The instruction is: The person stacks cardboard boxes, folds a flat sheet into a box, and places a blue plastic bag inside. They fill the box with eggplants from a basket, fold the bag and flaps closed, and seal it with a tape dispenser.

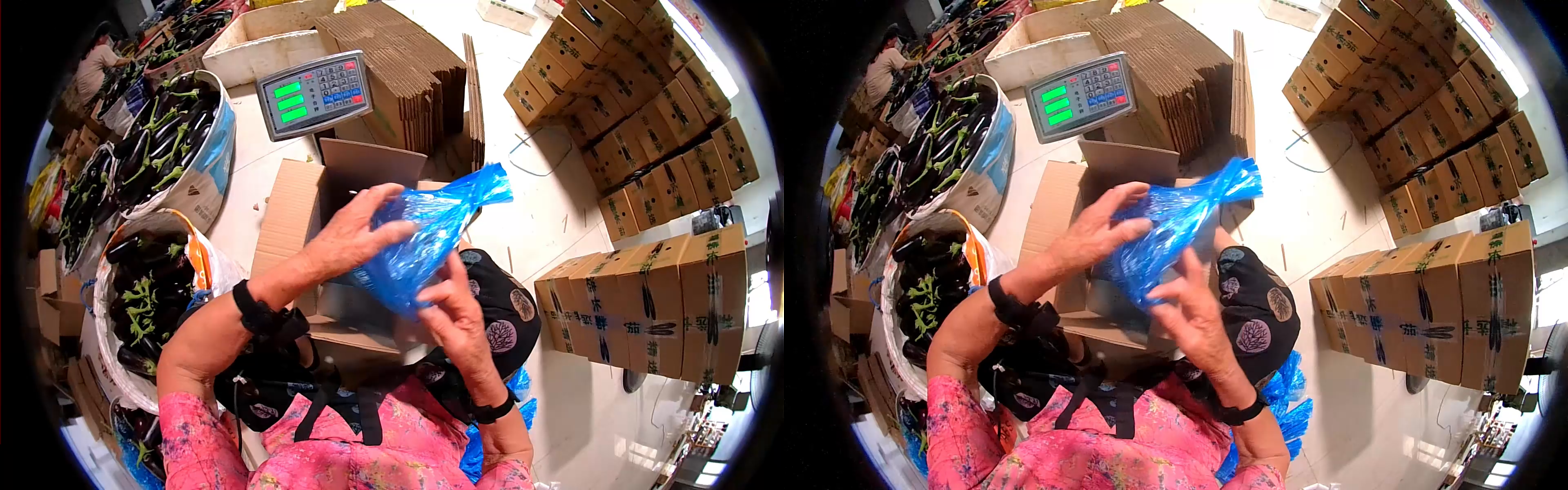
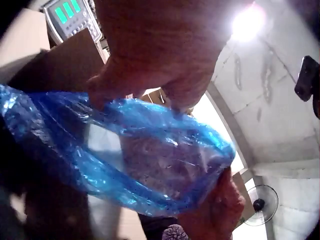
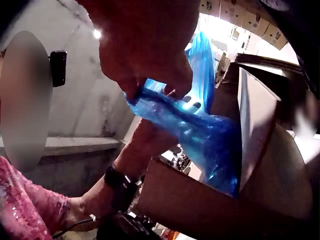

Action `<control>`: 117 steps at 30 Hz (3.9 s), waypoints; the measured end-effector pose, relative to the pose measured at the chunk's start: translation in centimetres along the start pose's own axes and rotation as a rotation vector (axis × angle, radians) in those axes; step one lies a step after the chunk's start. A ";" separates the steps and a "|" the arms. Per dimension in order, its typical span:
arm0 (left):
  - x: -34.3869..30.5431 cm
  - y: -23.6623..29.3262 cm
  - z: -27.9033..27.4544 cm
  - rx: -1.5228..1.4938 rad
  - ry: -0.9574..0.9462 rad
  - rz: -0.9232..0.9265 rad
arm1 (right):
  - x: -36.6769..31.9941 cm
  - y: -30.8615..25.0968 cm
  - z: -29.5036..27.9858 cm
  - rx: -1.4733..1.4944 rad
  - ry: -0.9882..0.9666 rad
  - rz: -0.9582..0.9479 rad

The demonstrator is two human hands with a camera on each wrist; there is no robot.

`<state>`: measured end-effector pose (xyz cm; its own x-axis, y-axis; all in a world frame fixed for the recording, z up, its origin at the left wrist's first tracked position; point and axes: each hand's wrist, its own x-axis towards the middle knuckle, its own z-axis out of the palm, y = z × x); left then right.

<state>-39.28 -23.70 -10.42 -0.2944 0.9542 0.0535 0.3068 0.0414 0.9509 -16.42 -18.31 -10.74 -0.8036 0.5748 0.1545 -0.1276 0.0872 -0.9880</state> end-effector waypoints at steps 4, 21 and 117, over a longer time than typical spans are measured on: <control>0.3 -1.5 0.2 -0.009 -0.227 -0.109 | 0.0 -0.9 1.7 -0.047 -0.124 -0.043; -2.6 3.5 -1.6 -0.098 -0.036 0.194 | -0.3 -4.1 1.1 -0.443 0.027 0.086; 1.1 -6.6 -18.2 0.026 0.389 -0.199 | 5.9 2.6 -14.2 0.700 0.625 0.319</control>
<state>-58.09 -28.28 -11.09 -0.6676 0.7444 -0.0141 0.2307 0.2248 0.9467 -13.26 -3.14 -12.43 -0.4345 0.8312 -0.3469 -0.4354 -0.5310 -0.7269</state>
